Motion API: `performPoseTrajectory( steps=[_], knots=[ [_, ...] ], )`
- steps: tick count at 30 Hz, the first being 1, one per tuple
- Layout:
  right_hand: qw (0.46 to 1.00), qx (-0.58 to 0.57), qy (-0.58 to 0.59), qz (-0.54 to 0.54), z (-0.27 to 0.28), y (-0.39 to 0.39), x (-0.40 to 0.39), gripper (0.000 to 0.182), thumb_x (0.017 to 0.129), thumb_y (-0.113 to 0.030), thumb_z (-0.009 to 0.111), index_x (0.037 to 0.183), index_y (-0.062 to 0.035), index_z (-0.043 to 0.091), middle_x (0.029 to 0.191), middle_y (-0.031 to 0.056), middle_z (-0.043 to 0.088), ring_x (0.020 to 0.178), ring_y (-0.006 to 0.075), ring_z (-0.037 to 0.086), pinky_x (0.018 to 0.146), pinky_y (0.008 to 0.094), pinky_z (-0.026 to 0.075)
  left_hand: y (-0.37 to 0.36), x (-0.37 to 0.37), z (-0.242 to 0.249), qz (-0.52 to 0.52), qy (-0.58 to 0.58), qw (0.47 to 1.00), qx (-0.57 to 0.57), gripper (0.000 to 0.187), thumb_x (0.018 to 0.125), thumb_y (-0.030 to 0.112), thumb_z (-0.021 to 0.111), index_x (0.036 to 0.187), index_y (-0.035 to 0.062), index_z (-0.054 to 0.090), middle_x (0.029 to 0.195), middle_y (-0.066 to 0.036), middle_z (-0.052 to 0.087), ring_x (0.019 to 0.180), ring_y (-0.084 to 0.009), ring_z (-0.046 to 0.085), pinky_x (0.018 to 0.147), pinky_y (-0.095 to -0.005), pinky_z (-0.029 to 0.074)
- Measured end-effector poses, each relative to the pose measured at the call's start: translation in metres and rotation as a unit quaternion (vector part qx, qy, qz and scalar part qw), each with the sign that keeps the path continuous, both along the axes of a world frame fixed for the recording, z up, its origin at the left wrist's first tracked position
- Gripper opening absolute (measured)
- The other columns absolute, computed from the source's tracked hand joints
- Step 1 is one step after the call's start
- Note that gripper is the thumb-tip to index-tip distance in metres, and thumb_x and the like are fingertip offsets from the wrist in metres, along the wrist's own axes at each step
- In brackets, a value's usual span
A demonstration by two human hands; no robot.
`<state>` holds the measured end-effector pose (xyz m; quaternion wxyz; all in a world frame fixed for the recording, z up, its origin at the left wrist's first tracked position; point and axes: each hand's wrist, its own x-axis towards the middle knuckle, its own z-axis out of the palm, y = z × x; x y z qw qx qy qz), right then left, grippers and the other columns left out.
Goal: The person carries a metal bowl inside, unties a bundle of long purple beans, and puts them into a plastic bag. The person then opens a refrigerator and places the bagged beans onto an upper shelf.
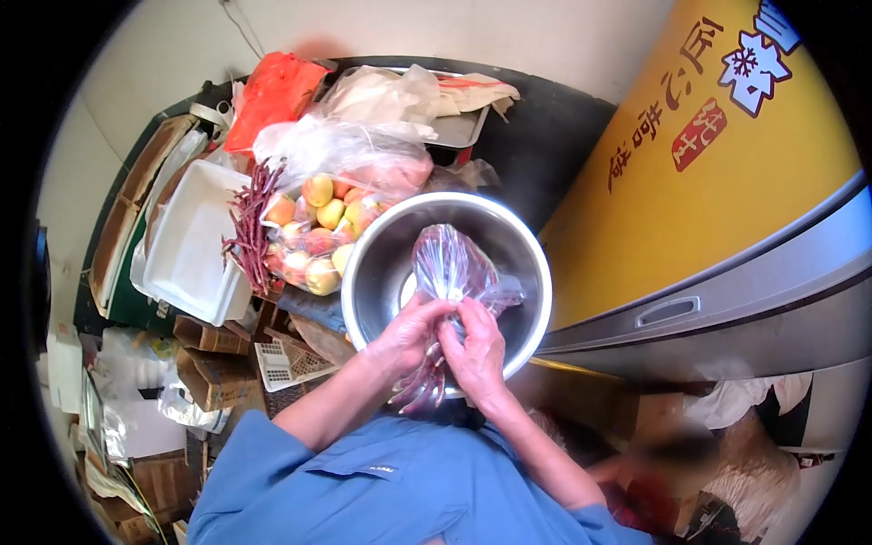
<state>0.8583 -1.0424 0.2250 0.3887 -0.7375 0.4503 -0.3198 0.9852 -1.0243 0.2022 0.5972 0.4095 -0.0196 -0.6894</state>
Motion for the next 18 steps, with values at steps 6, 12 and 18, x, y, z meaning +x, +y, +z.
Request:
performPoseTrajectory(
  steps=[6, 12, 18],
  knots=[
    [0.986, -0.157, 0.055, -0.008, 0.013, 0.011, 0.005, 0.036, 0.080, -0.013, 0.061, 0.114, 0.0013, 0.061, 0.123, 0.0244, 0.056, 0.119, 0.0413, 0.049, 0.103, 0.0463, 0.036, 0.003, 0.004, 0.011, 0.027, 0.048, 0.996, -0.064, 0.048, 0.079, -0.001, 0.063, 0.123, 0.0087, 0.048, 0.108, -0.006, 0.059, 0.100, -0.0155, 0.057, 0.093, -0.0309, 0.046],
    [0.965, -0.257, 0.060, 0.005, 0.050, 0.027, 0.008, 0.036, 0.073, -0.006, 0.064, 0.108, 0.0036, 0.062, 0.119, 0.0191, 0.059, 0.121, 0.0367, 0.049, 0.104, 0.0536, 0.030, 0.002, 0.012, 0.027, 0.018, 0.050, 0.981, -0.188, 0.061, 0.079, 0.010, 0.068, 0.132, 0.0051, 0.039, 0.116, -0.010, 0.056, 0.105, -0.0216, 0.058, 0.095, -0.0360, 0.049],
    [0.937, -0.292, -0.032, 0.187, 0.067, 0.040, -0.001, 0.022, 0.069, -0.003, 0.067, 0.091, 0.0004, 0.065, 0.101, 0.0122, 0.066, 0.107, 0.0288, 0.060, 0.106, 0.0539, 0.032, 0.007, 0.018, 0.034, -0.085, 0.161, 0.977, -0.109, 0.077, 0.077, 0.040, 0.075, 0.134, 0.0010, 0.041, 0.124, -0.016, 0.055, 0.110, -0.0279, 0.058, 0.096, -0.0383, 0.050]
  ],
)
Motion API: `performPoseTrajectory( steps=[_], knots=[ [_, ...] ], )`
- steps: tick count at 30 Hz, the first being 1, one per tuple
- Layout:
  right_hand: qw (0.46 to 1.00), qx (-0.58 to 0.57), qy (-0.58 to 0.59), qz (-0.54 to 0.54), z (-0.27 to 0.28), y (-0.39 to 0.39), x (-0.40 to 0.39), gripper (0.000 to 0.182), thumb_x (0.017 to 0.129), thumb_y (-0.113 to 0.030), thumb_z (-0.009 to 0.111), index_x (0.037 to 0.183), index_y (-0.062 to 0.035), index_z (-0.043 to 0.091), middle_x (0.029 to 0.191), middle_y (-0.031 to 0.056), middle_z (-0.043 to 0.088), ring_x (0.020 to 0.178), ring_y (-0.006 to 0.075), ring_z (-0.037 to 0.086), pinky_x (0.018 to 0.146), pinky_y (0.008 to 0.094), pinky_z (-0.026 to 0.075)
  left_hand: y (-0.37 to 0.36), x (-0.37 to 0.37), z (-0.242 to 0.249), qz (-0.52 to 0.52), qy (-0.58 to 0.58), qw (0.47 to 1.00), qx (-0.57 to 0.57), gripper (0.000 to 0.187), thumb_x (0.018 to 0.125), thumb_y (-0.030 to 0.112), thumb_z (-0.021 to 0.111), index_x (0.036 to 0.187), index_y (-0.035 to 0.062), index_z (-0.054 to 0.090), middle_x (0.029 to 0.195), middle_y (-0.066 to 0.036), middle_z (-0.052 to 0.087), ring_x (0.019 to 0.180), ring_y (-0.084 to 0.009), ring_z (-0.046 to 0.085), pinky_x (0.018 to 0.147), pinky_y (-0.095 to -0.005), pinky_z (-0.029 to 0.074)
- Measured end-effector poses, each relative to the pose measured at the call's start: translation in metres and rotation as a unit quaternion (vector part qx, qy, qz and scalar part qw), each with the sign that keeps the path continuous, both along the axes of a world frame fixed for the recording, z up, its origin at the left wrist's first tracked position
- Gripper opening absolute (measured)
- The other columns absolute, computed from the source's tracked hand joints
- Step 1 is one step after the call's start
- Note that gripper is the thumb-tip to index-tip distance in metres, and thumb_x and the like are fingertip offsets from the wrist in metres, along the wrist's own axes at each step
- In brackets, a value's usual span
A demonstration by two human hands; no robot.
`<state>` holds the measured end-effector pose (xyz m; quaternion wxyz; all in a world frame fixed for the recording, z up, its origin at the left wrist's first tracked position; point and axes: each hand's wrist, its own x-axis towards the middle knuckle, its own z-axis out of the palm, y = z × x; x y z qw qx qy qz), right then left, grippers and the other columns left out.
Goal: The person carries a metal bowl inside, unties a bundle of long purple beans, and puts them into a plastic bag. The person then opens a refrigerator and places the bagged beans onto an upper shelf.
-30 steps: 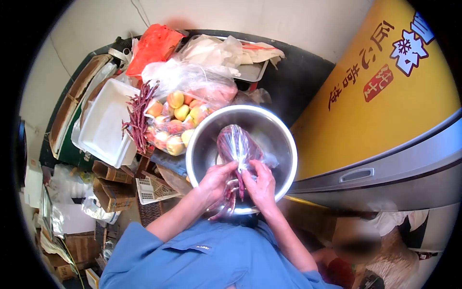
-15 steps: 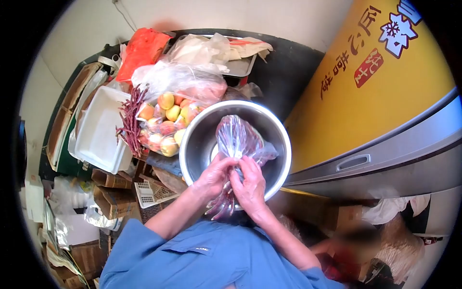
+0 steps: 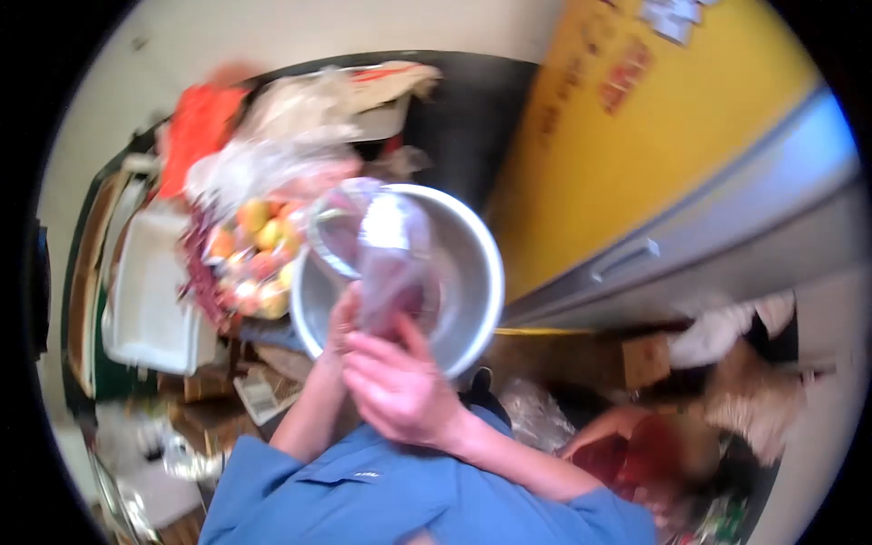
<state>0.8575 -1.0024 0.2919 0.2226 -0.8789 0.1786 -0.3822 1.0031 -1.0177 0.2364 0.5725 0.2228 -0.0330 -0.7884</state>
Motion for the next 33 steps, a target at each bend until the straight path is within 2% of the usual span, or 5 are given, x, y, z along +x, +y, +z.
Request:
performPoseTrajectory(
  steps=[12, 16, 23, 26, 33],
  knots=[
    [0.900, 0.131, -0.173, -0.379, 0.000, -0.051, -0.127, 0.019, 0.080, 0.001, 0.062, 0.099, 0.0007, 0.064, 0.102, 0.0167, 0.063, 0.079, 0.0269, 0.066, 0.069, 0.0324, 0.054, -0.011, 0.001, -0.007, 0.095, -0.154, 0.976, -0.117, 0.059, 0.076, 0.037, 0.073, 0.117, -0.0009, 0.055, 0.105, -0.011, 0.063, 0.090, -0.0224, 0.064, 0.082, -0.0326, 0.055],
    [0.897, -0.120, 0.033, -0.424, 0.018, -0.079, -0.171, 0.026, 0.075, 0.000, 0.063, 0.101, -0.0013, 0.062, 0.110, 0.0128, 0.061, 0.074, 0.0258, 0.065, 0.064, 0.0328, 0.053, -0.002, -0.018, -0.022, 0.131, -0.146, 0.977, -0.077, 0.058, 0.079, 0.033, 0.071, 0.125, 0.0022, 0.052, 0.111, -0.012, 0.063, 0.092, -0.0233, 0.066, 0.078, -0.0365, 0.059],
    [0.887, -0.153, 0.278, -0.336, 0.026, -0.100, -0.206, 0.007, 0.076, -0.006, 0.060, 0.082, -0.0045, 0.056, 0.085, 0.0068, 0.052, 0.059, 0.0239, 0.058, 0.053, 0.0347, 0.049, -0.001, -0.067, 0.010, 0.105, -0.207, 0.972, -0.023, 0.051, 0.078, 0.031, 0.072, 0.111, -0.0047, 0.059, 0.096, -0.010, 0.064, 0.071, -0.0157, 0.062, 0.054, -0.0236, 0.049],
    [0.872, -0.161, 0.366, -0.281, 0.033, -0.105, -0.206, 0.008, 0.076, -0.010, 0.060, 0.082, -0.0051, 0.057, 0.082, 0.0053, 0.051, 0.062, 0.0208, 0.056, 0.050, 0.0324, 0.050, 0.000, -0.068, -0.007, 0.029, -0.143, 0.988, -0.059, 0.055, 0.081, 0.032, 0.070, 0.121, -0.0014, 0.054, 0.105, -0.014, 0.065, 0.085, -0.0232, 0.066, 0.074, -0.0348, 0.057],
    [0.851, -0.173, 0.367, -0.332, 0.021, -0.107, -0.193, 0.008, 0.072, -0.016, 0.062, 0.070, -0.0081, 0.061, 0.077, 0.0046, 0.053, 0.073, 0.0177, 0.058, 0.046, 0.0309, 0.049, 0.007, -0.113, 0.017, 0.037, -0.140, 0.988, -0.051, 0.055, 0.082, 0.029, 0.070, 0.122, -0.0040, 0.051, 0.099, -0.012, 0.064, 0.076, -0.0186, 0.063, 0.064, -0.0289, 0.053]
  ],
)
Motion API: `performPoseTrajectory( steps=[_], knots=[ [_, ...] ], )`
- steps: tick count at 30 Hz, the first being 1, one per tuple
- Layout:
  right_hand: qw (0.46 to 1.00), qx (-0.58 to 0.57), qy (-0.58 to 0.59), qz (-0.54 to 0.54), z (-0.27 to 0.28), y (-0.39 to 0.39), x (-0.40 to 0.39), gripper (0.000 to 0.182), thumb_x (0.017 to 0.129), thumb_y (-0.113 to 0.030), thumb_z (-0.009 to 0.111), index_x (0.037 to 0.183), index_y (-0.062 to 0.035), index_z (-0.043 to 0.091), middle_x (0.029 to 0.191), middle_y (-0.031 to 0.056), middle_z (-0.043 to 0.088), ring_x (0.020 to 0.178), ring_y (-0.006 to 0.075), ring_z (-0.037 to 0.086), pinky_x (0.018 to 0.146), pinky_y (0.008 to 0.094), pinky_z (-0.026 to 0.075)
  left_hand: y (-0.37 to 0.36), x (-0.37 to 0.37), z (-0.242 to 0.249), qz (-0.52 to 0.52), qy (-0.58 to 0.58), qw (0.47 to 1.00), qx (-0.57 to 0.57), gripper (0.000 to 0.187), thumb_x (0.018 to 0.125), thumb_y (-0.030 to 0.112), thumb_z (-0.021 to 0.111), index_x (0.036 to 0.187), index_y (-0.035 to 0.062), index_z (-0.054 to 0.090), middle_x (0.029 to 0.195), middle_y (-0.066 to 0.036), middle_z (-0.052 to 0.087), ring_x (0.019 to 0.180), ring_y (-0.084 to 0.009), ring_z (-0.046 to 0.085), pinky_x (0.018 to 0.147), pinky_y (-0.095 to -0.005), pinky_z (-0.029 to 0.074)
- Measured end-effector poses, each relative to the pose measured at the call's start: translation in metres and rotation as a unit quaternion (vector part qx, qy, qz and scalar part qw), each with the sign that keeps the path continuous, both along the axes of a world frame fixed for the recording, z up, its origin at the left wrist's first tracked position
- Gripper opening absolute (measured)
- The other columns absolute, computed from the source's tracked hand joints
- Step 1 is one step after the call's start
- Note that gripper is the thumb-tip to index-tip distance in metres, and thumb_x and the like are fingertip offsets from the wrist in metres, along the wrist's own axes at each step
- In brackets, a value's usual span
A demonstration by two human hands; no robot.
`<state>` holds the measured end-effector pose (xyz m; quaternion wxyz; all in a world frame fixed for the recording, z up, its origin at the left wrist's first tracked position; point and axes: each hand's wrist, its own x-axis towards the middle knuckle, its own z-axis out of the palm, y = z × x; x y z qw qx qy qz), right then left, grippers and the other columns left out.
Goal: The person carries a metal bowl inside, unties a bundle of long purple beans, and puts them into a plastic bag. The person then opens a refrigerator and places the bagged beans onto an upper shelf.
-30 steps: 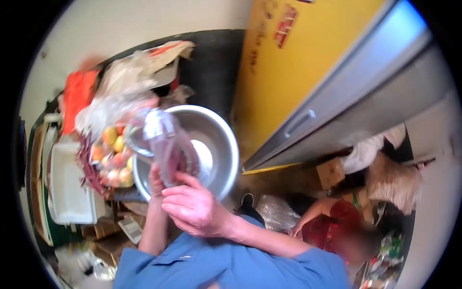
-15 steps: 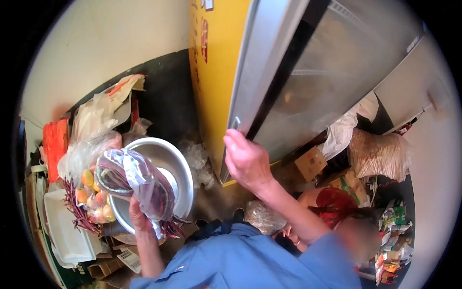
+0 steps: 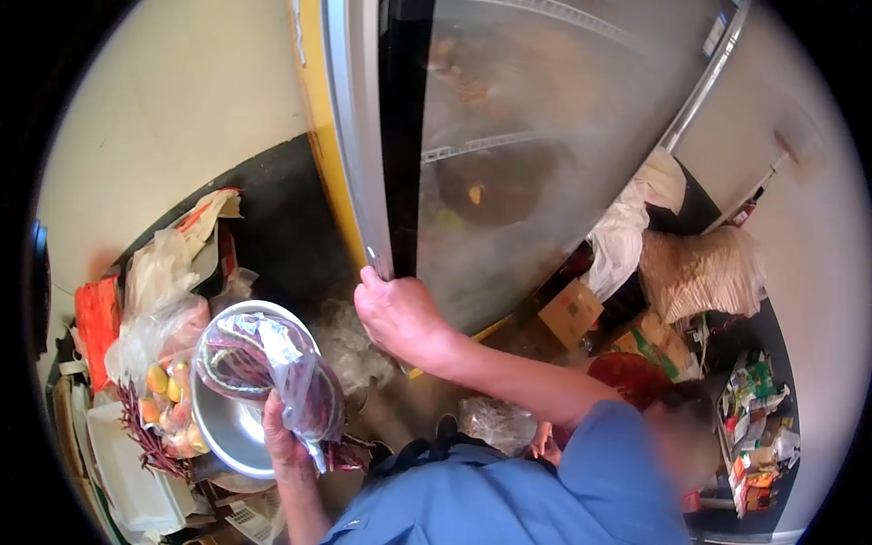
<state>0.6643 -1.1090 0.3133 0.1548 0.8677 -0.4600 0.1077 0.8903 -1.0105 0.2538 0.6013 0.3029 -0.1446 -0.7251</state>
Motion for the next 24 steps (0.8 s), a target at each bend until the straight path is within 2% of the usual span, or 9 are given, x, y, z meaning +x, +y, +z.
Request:
performPoseTrajectory(
  steps=[1, 4, 7, 10, 13, 16, 18, 22, 24],
  knots=[
    [0.997, 0.009, -0.074, -0.020, 0.000, 0.002, 0.000, 0.007, 0.072, -0.014, 0.062, 0.069, -0.0078, 0.061, 0.077, 0.0059, 0.053, 0.067, 0.0197, 0.060, 0.046, 0.0318, 0.050, 0.000, -0.005, 0.006, 0.007, -0.001, 1.000, 0.021, 0.062, 0.078, 0.029, 0.074, 0.122, -0.0067, 0.049, 0.095, -0.011, 0.062, 0.068, -0.0155, 0.061, 0.054, -0.0233, 0.049],
    [0.996, 0.062, -0.042, -0.039, -0.012, 0.003, -0.003, 0.016, 0.083, -0.018, 0.060, 0.073, -0.0048, 0.057, 0.083, 0.0101, 0.051, 0.061, 0.0252, 0.059, 0.050, 0.0380, 0.050, -0.006, -0.001, 0.005, -0.024, 0.000, 1.000, 0.005, 0.062, 0.079, 0.029, 0.074, 0.123, -0.0072, 0.048, 0.097, -0.012, 0.061, 0.070, -0.0162, 0.061, 0.054, -0.0241, 0.049],
    [0.992, 0.064, -0.108, -0.030, -0.003, 0.015, -0.005, 0.015, 0.082, -0.016, 0.061, 0.074, -0.0053, 0.054, 0.083, 0.0114, 0.050, 0.056, 0.0271, 0.058, 0.050, 0.0384, 0.050, -0.010, 0.003, 0.003, -0.047, -0.012, 0.999, -0.022, 0.053, 0.082, 0.029, 0.069, 0.121, -0.0030, 0.052, 0.102, -0.013, 0.064, 0.079, -0.0207, 0.064, 0.063, -0.0305, 0.054],
    [0.982, 0.064, -0.174, -0.021, -0.010, 0.047, -0.016, 0.015, 0.081, -0.015, 0.061, 0.072, -0.0067, 0.053, 0.079, 0.0092, 0.049, 0.055, 0.0251, 0.056, 0.048, 0.0362, 0.049, -0.016, 0.005, -0.003, -0.054, -0.050, 0.997, -0.026, 0.056, 0.080, 0.029, 0.070, 0.122, -0.0042, 0.052, 0.102, -0.013, 0.064, 0.077, -0.0201, 0.064, 0.059, -0.0293, 0.052],
    [0.991, 0.042, -0.119, -0.053, 0.002, 0.095, -0.029, 0.014, 0.079, -0.013, 0.062, 0.070, -0.0081, 0.052, 0.075, 0.0055, 0.048, 0.053, 0.0215, 0.054, 0.045, 0.0343, 0.046, -0.025, -0.010, 0.001, -0.009, -0.088, 0.996, -0.016, 0.058, 0.079, 0.029, 0.071, 0.122, -0.0050, 0.051, 0.102, -0.013, 0.064, 0.078, -0.0196, 0.064, 0.060, -0.0289, 0.053],
    [0.992, 0.016, -0.123, -0.031, 0.001, 0.134, -0.052, 0.018, 0.076, -0.014, 0.063, 0.065, -0.0107, 0.050, 0.073, 0.0033, 0.046, 0.056, 0.0182, 0.053, 0.047, 0.0322, 0.045, -0.037, -0.030, 0.019, -0.053, -0.075, 0.995, -0.042, 0.068, 0.078, 0.023, 0.072, 0.133, -0.0017, 0.040, 0.114, -0.014, 0.058, 0.095, -0.0247, 0.062, 0.079, -0.0350, 0.054],
    [0.993, 0.056, -0.104, -0.027, 0.014, 0.155, -0.066, 0.017, 0.077, -0.014, 0.062, 0.068, -0.0090, 0.049, 0.073, 0.0057, 0.048, 0.063, 0.0235, 0.056, 0.052, 0.0360, 0.048, -0.044, -0.043, 0.023, -0.076, -0.085, 0.991, -0.063, 0.075, 0.077, 0.021, 0.072, 0.138, 0.0004, 0.033, 0.123, -0.015, 0.052, 0.107, -0.0270, 0.057, 0.092, -0.0395, 0.049],
    [0.975, 0.123, -0.157, -0.096, 0.021, 0.195, -0.084, 0.020, 0.079, -0.019, 0.065, 0.068, -0.0100, 0.051, 0.071, 0.0056, 0.051, 0.067, 0.0272, 0.057, 0.057, 0.0424, 0.046, -0.061, -0.079, 0.030, -0.172, -0.092, 0.972, -0.134, 0.079, 0.072, 0.018, 0.076, 0.137, 0.0016, 0.034, 0.125, -0.012, 0.049, 0.111, -0.0253, 0.052, 0.095, -0.0378, 0.045],
    [0.973, 0.110, -0.175, -0.105, -0.013, 0.217, -0.099, 0.020, 0.079, -0.021, 0.065, 0.068, -0.0105, 0.052, 0.070, 0.0053, 0.052, 0.067, 0.0275, 0.057, 0.058, 0.0429, 0.046, -0.059, -0.106, 0.055, -0.199, -0.080, 0.966, -0.147, 0.065, 0.070, 0.009, 0.074, 0.127, -0.0005, 0.045, 0.117, -0.011, 0.055, 0.108, -0.0240, 0.053, 0.095, -0.0362, 0.043]
  ],
)
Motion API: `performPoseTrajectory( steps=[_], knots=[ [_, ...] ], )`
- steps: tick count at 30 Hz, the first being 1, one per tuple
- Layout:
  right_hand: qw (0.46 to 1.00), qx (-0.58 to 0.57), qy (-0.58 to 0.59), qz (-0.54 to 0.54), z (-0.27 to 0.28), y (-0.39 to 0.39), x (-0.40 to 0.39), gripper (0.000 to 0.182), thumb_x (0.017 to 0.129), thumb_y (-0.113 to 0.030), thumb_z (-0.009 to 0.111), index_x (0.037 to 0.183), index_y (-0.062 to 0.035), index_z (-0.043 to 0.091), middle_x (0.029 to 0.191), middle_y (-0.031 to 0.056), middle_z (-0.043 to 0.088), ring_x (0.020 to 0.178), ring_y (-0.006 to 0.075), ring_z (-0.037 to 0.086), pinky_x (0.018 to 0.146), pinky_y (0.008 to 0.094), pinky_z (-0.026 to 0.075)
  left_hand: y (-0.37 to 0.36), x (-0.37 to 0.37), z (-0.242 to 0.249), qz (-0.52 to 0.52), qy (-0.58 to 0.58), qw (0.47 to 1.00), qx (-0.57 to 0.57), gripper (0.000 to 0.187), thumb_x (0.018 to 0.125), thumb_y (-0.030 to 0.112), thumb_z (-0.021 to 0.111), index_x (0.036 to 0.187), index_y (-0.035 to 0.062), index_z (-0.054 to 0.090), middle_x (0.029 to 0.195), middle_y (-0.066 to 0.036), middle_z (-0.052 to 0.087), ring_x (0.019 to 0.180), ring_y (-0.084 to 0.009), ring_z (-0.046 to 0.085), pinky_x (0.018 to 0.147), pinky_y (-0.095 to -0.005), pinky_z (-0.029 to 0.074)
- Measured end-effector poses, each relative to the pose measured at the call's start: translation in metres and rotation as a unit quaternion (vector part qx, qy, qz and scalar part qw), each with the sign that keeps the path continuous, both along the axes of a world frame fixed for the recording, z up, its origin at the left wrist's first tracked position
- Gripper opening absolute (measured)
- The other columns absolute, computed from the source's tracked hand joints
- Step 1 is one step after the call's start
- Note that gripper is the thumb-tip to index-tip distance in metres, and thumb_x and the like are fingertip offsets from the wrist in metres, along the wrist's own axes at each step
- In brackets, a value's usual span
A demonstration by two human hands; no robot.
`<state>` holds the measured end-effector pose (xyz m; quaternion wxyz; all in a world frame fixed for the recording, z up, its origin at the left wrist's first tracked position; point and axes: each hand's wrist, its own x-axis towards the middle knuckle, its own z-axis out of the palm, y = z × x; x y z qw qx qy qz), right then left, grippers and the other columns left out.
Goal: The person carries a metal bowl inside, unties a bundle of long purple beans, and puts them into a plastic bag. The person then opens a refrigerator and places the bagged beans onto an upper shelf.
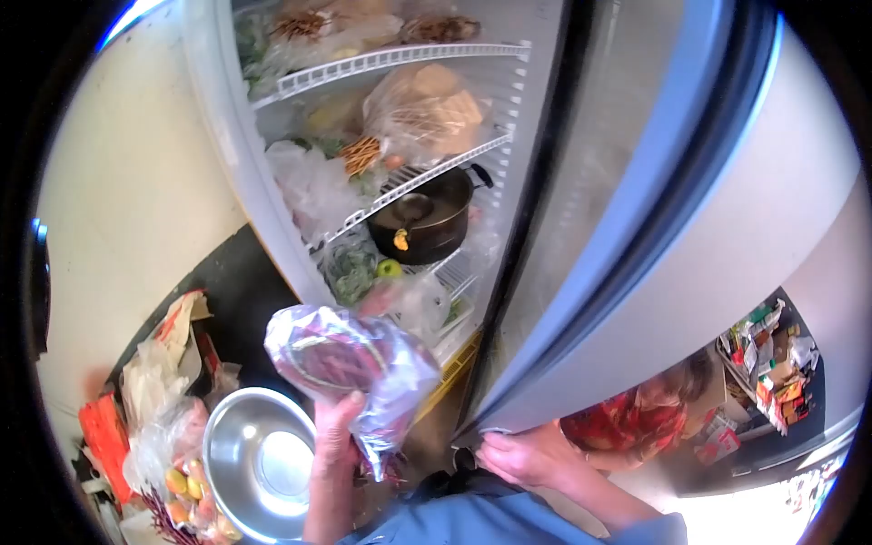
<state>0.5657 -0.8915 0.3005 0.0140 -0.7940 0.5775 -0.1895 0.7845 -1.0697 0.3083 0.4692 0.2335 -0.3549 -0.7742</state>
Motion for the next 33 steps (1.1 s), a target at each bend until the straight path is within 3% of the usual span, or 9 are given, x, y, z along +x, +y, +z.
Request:
performPoseTrajectory(
  steps=[5, 8, 15, 17, 18, 23, 25, 30, 33],
  knots=[
    [0.999, -0.013, 0.044, -0.002, -0.029, 0.034, -0.020, 0.016, 0.079, -0.025, 0.066, 0.071, -0.0133, 0.058, 0.070, 0.0020, 0.051, 0.066, 0.0245, 0.056, 0.056, 0.0400, 0.045, -0.016, -0.056, 0.037, -0.069, -0.067, 0.993, -0.074, 0.043, 0.072, 0.005, 0.066, 0.113, -0.0042, 0.058, 0.105, -0.011, 0.062, 0.094, -0.0209, 0.059, 0.085, -0.0332, 0.046],
    [0.996, -0.068, 0.055, -0.005, -0.008, 0.040, -0.020, 0.012, 0.074, -0.023, 0.067, 0.070, -0.0160, 0.059, 0.071, -0.0011, 0.049, 0.065, 0.0206, 0.056, 0.055, 0.0388, 0.045, -0.020, -0.084, 0.068, -0.089, -0.078, 0.982, -0.144, 0.034, 0.076, 0.007, 0.068, 0.108, -0.0027, 0.062, 0.101, -0.009, 0.064, 0.091, -0.0181, 0.059, 0.082, -0.0317, 0.047],
    [0.988, -0.103, 0.107, -0.049, -0.012, 0.062, -0.037, 0.019, 0.061, -0.025, 0.074, 0.077, -0.0178, 0.066, 0.080, -0.0042, 0.059, 0.076, 0.0164, 0.063, 0.060, 0.0326, 0.051, -0.016, -0.124, 0.094, -0.126, -0.042, 0.977, -0.164, 0.035, 0.078, 0.007, 0.069, 0.112, 0.0000, 0.061, 0.100, -0.006, 0.065, 0.089, -0.0142, 0.060, 0.080, -0.0276, 0.047],
    [0.961, -0.230, 0.156, 0.013, -0.001, 0.053, -0.042, 0.009, 0.060, -0.021, 0.071, 0.064, -0.0168, 0.064, 0.069, -0.0041, 0.057, 0.069, 0.0165, 0.060, 0.067, 0.0411, 0.047, -0.020, -0.130, 0.099, -0.125, -0.043, 0.974, -0.186, 0.035, 0.079, 0.009, 0.068, 0.112, 0.0003, 0.061, 0.101, -0.006, 0.065, 0.090, -0.0144, 0.060, 0.081, -0.0285, 0.047],
    [0.981, -0.174, 0.066, -0.048, -0.024, 0.068, -0.044, 0.009, 0.063, -0.018, 0.070, 0.060, -0.0166, 0.061, 0.068, -0.0032, 0.056, 0.065, 0.0196, 0.058, 0.065, 0.0397, 0.045, -0.023, -0.133, 0.103, -0.128, -0.044, 0.969, -0.205, 0.035, 0.079, 0.010, 0.068, 0.112, 0.0005, 0.061, 0.102, -0.006, 0.064, 0.091, -0.0147, 0.059, 0.082, -0.0295, 0.047],
    [0.977, -0.187, 0.051, -0.085, 0.026, 0.054, -0.029, 0.011, 0.061, -0.017, 0.071, 0.059, -0.0160, 0.060, 0.067, -0.0029, 0.055, 0.065, 0.0208, 0.057, 0.068, 0.0405, 0.045, -0.045, -0.162, 0.139, -0.133, -0.033, 0.966, -0.219, 0.036, 0.079, 0.013, 0.068, 0.112, 0.0004, 0.060, 0.105, -0.007, 0.064, 0.095, -0.0153, 0.059, 0.085, -0.0305, 0.046],
    [0.978, -0.182, 0.060, -0.083, 0.024, 0.056, -0.031, 0.010, 0.060, -0.015, 0.071, 0.062, -0.0147, 0.060, 0.067, -0.0022, 0.055, 0.067, 0.0218, 0.058, 0.070, 0.0406, 0.046, -0.052, -0.175, 0.167, -0.141, 0.016, 0.956, -0.258, 0.046, 0.080, 0.016, 0.067, 0.121, -0.0002, 0.053, 0.111, -0.010, 0.061, 0.097, -0.0218, 0.060, 0.088, -0.0349, 0.048],
    [0.976, -0.200, 0.062, -0.058, 0.026, 0.052, -0.034, 0.010, 0.060, -0.015, 0.070, 0.062, -0.0146, 0.060, 0.067, -0.0022, 0.055, 0.068, 0.0218, 0.058, 0.070, 0.0406, 0.046, -0.108, -0.225, 0.232, -0.212, 0.111, 0.955, -0.173, 0.032, 0.087, 0.018, 0.063, 0.113, -0.0012, 0.059, 0.102, -0.012, 0.067, 0.083, -0.0239, 0.067, 0.081, -0.0365, 0.055],
    [0.974, -0.211, 0.066, -0.043, 0.027, 0.051, -0.037, 0.010, 0.060, -0.015, 0.070, 0.062, -0.0146, 0.060, 0.067, -0.0021, 0.055, 0.068, 0.0219, 0.058, 0.070, 0.0406, 0.046, -0.160, -0.260, 0.270, -0.223, 0.118, 0.961, -0.117, 0.031, 0.079, 0.010, 0.069, 0.105, -0.0033, 0.059, 0.092, -0.015, 0.066, 0.080, -0.0272, 0.066, 0.071, -0.0415, 0.057]
  ],
)
